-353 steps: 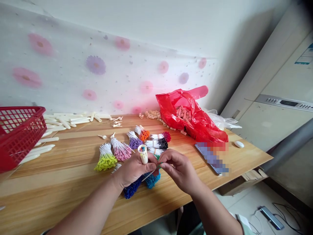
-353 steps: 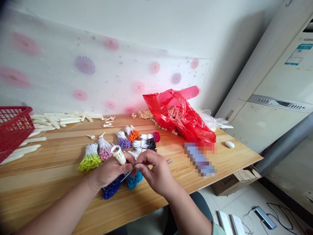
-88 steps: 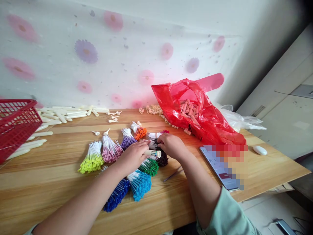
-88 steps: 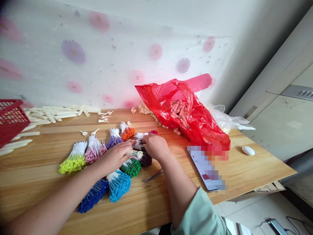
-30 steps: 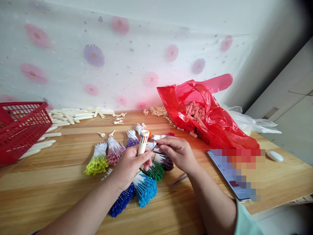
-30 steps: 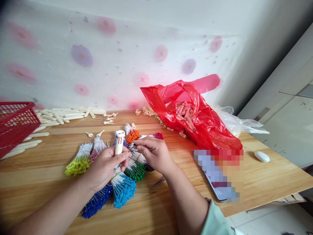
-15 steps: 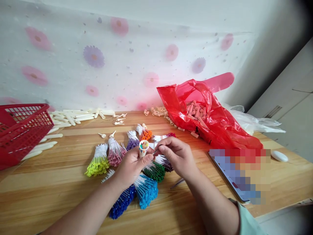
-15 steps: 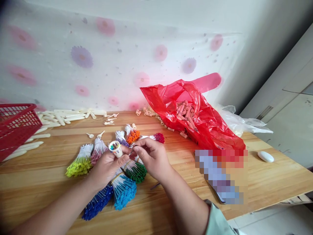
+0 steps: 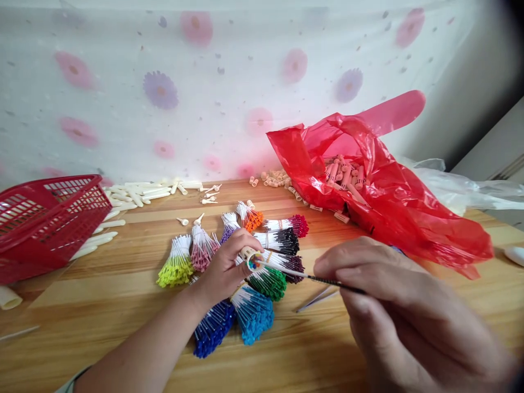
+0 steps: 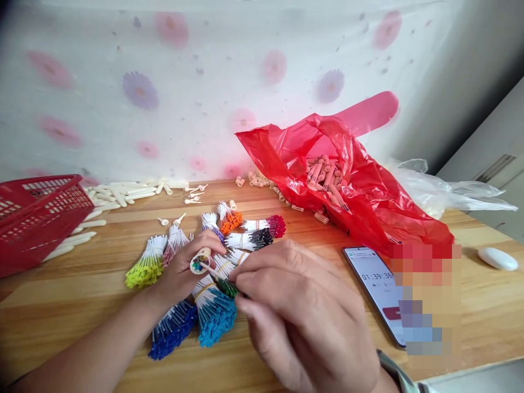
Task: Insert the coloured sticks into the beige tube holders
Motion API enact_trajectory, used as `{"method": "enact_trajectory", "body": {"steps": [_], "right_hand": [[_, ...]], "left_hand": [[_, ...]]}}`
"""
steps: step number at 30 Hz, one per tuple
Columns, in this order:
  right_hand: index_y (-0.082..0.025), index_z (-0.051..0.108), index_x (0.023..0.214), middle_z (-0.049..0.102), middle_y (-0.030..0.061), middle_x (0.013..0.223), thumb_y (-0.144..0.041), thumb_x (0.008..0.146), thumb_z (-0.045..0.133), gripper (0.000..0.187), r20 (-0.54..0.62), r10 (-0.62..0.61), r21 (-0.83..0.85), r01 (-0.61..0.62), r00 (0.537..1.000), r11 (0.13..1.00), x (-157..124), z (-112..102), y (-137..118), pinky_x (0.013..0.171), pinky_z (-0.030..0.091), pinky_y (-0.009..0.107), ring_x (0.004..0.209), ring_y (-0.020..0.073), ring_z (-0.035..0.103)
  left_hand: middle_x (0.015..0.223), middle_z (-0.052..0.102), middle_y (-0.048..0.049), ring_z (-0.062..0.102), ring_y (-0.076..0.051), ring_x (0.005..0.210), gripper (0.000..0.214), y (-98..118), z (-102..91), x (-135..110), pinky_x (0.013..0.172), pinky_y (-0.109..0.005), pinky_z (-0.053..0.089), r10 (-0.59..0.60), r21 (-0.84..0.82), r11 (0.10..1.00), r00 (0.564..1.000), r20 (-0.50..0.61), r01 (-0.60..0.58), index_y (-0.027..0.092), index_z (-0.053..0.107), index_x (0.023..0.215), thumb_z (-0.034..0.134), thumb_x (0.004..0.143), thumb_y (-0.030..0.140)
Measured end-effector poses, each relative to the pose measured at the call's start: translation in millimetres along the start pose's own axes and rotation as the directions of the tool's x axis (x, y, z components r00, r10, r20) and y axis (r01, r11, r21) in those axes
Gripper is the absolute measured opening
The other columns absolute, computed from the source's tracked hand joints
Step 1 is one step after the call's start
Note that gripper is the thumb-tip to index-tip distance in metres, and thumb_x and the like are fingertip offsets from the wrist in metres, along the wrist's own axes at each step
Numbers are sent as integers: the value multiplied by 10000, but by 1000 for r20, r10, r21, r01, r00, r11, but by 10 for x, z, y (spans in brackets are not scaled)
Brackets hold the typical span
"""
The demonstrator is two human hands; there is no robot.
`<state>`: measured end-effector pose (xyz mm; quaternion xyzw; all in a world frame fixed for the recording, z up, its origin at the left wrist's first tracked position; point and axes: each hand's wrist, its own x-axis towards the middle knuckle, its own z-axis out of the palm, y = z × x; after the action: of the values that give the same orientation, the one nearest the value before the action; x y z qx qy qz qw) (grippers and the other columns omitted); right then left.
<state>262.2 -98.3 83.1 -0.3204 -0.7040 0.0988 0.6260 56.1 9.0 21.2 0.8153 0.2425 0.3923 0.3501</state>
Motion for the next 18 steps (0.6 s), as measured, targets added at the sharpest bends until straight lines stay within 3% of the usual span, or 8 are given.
{"method": "enact_trajectory", "body": {"steps": [3,7,14,18], "right_hand": [[-144,643,989,720,75,832,-65,808,597,203,128,-148,-125,164,981,979,87,-12,-41,688,578,269,771,160,683],[-91,619,949,714,105,825,-27,808,571,162,165,-236,-158,261,958,952,122,68,-25,722,577,263,790,155,684],[-96,626,954,691,105,836,-41,809,581,162,152,-252,-186,278,956,942,70,240,111,716,559,274,806,163,661],[-108,641,967,665,103,855,-54,819,585,167,157,-195,-275,232,968,933,57,326,261,654,517,309,747,170,603]], "left_hand": [[806,522,-23,507,-170,789,276,-20,8,5,736,-288,402,43,-13,999,999,-9,-43,184,619,894,538,875,448],[805,518,-20,507,-166,785,220,-24,16,-2,723,-286,403,65,-19,998,998,7,-65,189,629,903,560,875,397],[796,511,-9,509,-167,782,216,4,27,2,725,-288,403,72,12,997,997,23,-72,197,616,886,564,869,406],[915,520,-35,503,-199,902,371,12,23,-3,814,-320,401,50,113,992,998,36,-54,213,574,1034,446,885,528]]}}
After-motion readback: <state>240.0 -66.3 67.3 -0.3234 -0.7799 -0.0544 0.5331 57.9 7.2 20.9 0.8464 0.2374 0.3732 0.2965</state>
